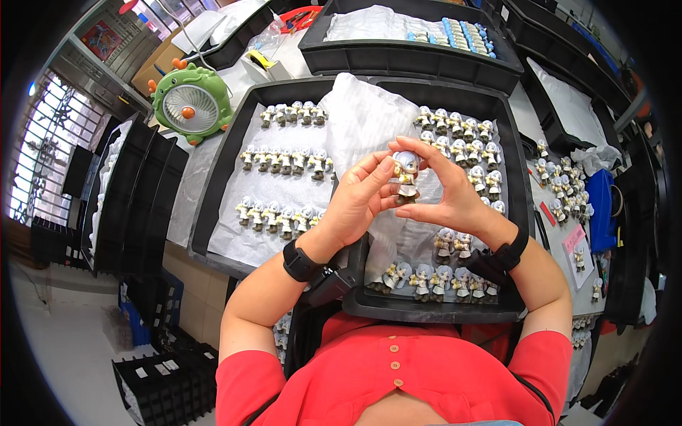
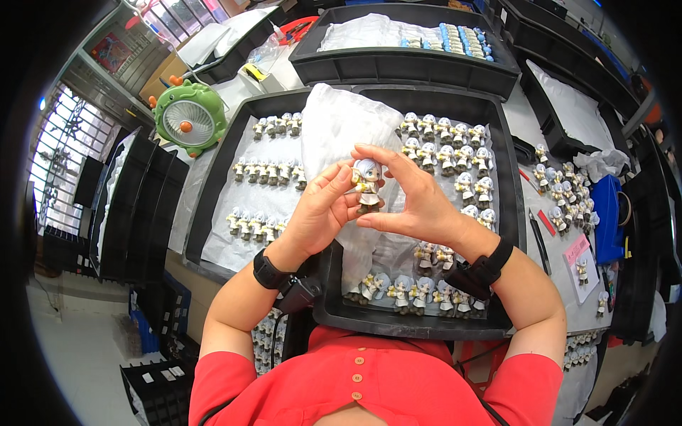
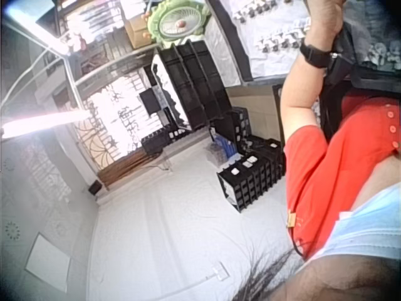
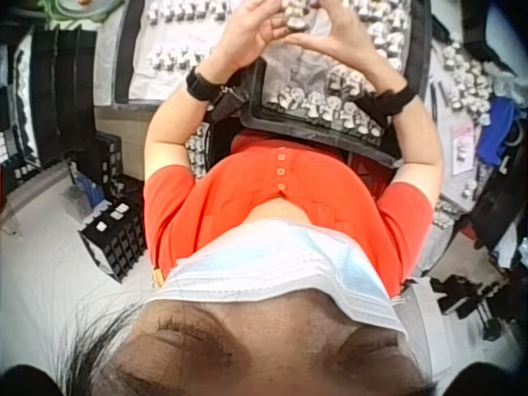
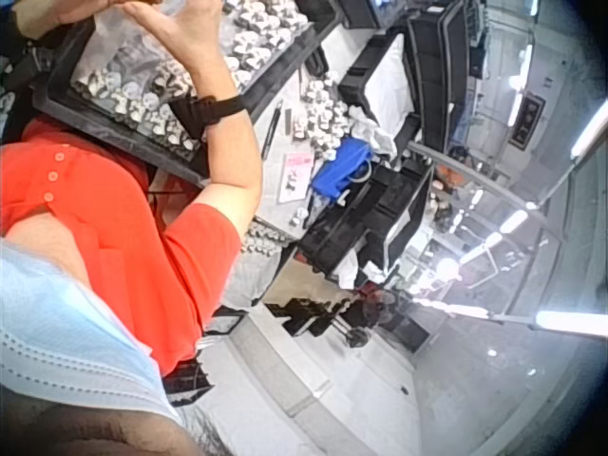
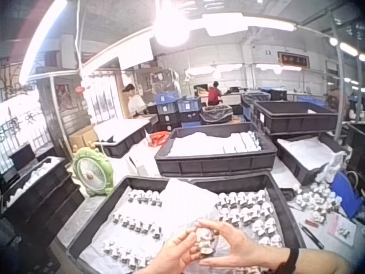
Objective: The person picks up small cylindrical components from a tray and uses a small tool to manipulate or adjust them. They handle the items one at a time, rotating them in their hands and placing them back into the tray. The task involves repetitive assembly or inspection of these small parts.
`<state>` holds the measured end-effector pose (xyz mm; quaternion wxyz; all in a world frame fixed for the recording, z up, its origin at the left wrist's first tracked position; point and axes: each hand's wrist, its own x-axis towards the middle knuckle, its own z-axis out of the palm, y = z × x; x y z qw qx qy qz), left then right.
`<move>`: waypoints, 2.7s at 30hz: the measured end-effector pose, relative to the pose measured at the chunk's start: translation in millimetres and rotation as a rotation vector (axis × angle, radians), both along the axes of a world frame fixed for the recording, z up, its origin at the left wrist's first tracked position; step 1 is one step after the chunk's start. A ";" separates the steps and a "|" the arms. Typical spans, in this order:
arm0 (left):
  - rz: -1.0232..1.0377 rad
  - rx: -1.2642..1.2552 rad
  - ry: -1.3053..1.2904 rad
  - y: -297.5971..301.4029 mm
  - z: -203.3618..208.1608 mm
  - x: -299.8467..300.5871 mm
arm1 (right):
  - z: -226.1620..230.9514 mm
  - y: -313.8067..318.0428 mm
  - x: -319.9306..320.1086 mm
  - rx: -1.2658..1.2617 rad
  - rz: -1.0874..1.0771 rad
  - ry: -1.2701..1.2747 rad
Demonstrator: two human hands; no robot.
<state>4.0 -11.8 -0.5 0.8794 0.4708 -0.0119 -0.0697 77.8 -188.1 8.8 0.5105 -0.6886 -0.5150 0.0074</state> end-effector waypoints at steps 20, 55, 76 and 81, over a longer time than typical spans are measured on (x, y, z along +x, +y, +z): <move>-0.026 0.044 -0.020 -0.3 -3.9 -1.0 | -0.1 -0.1 -1.0 0.008 -0.029 0.011; -0.072 -0.070 -0.004 -10.8 3.1 -3.1 | -3.8 6.4 -2.0 0.096 -0.207 -0.287; -0.106 0.041 -0.035 -9.4 1.0 -4.0 | -0.4 9.4 -7.5 0.073 -0.089 -0.176; -0.085 0.070 -0.036 -9.0 3.8 -5.3 | 0.1 9.4 -6.5 0.075 -0.111 -0.207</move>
